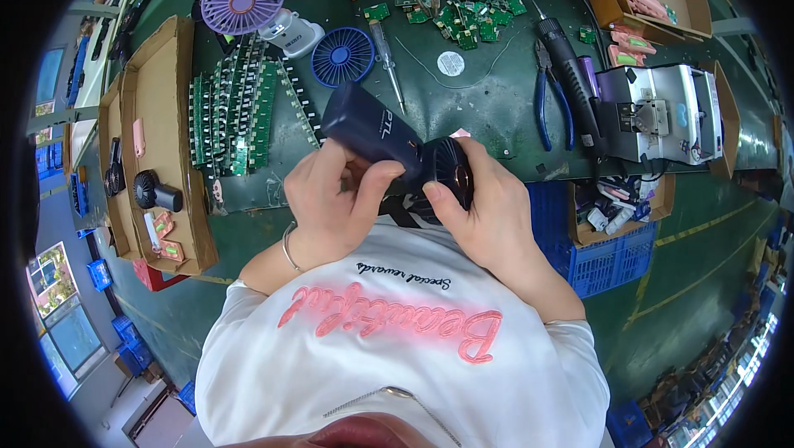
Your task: The person assembles portable electric fans by connecting circuit boards to fan components, inserting them into handles, and driving screws using an electric screwdriver. The person attaches fan grilles, tests the fans, and places the assembled fans into a box.
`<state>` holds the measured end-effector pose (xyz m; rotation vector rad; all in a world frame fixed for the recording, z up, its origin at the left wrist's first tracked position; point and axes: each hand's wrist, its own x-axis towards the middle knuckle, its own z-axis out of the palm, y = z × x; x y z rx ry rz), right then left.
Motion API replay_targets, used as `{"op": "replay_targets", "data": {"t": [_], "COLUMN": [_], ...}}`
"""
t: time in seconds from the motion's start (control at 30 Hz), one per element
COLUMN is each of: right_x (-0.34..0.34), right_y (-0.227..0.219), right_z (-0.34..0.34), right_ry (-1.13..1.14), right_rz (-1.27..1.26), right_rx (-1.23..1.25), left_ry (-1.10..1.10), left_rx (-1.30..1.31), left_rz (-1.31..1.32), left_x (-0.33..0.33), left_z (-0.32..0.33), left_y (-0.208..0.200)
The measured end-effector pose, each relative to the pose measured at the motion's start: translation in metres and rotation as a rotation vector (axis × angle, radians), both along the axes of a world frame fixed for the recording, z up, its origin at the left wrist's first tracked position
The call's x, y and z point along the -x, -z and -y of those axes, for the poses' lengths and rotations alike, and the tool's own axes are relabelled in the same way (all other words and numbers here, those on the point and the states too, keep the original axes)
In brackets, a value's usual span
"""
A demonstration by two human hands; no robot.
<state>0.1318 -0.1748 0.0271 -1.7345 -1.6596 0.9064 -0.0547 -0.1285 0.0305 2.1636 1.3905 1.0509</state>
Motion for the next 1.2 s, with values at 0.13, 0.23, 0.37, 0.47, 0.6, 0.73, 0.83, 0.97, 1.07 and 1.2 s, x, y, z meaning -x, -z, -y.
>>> {"op": "replay_targets", "data": {"t": [0.13, 0.23, 0.37, 0.47, 0.6, 0.73, 0.83, 0.97, 1.07, 1.2], "right_x": [-0.001, -0.004, -0.004, -0.005, -0.001, 0.002, 0.002, 0.003, 0.003, 0.003], "right_y": [0.0, 0.005, 0.011, 0.011, 0.009, 0.012, 0.011, 0.008, 0.008, 0.01], "right_z": [-0.002, -0.002, 0.0, 0.0, -0.001, -0.002, -0.001, 0.0, 0.003, 0.006], "right_ry": [0.011, -0.01, -0.008, 0.016, 0.01, 0.014, 0.013, -0.005, -0.003, 0.012], "right_rz": [0.055, -0.124, -0.311, -0.286, -0.018, -0.009, -0.04, -0.025, -0.014, -0.007], "right_rx": [-0.003, 0.107, 0.21, 0.184, 0.052, 0.026, 0.026, 0.03, 0.021, -0.022], "left_ry": [0.084, 0.14, 0.101, 0.102, 0.135, 0.094, 0.1, 0.084, 0.086, 0.073], "left_rx": [0.016, 0.22, 0.329, -0.04, -0.015, -0.268, -0.351, -0.373, -0.387, -0.394], "left_rz": [0.074, 0.391, 0.632, 0.581, 0.272, 0.203, 0.271, 0.213, 0.164, 0.057], "left_x": [0.001, 0.0, 0.004, 0.002, -0.002, -0.006, -0.004, -0.001, 0.002, 0.003], "left_z": [-0.003, 0.0, 0.0, -0.004, -0.002, -0.009, -0.01, -0.006, -0.005, -0.004], "left_y": [0.008, 0.013, 0.021, 0.028, 0.012, 0.018, 0.021, 0.017, 0.017, 0.009]}}
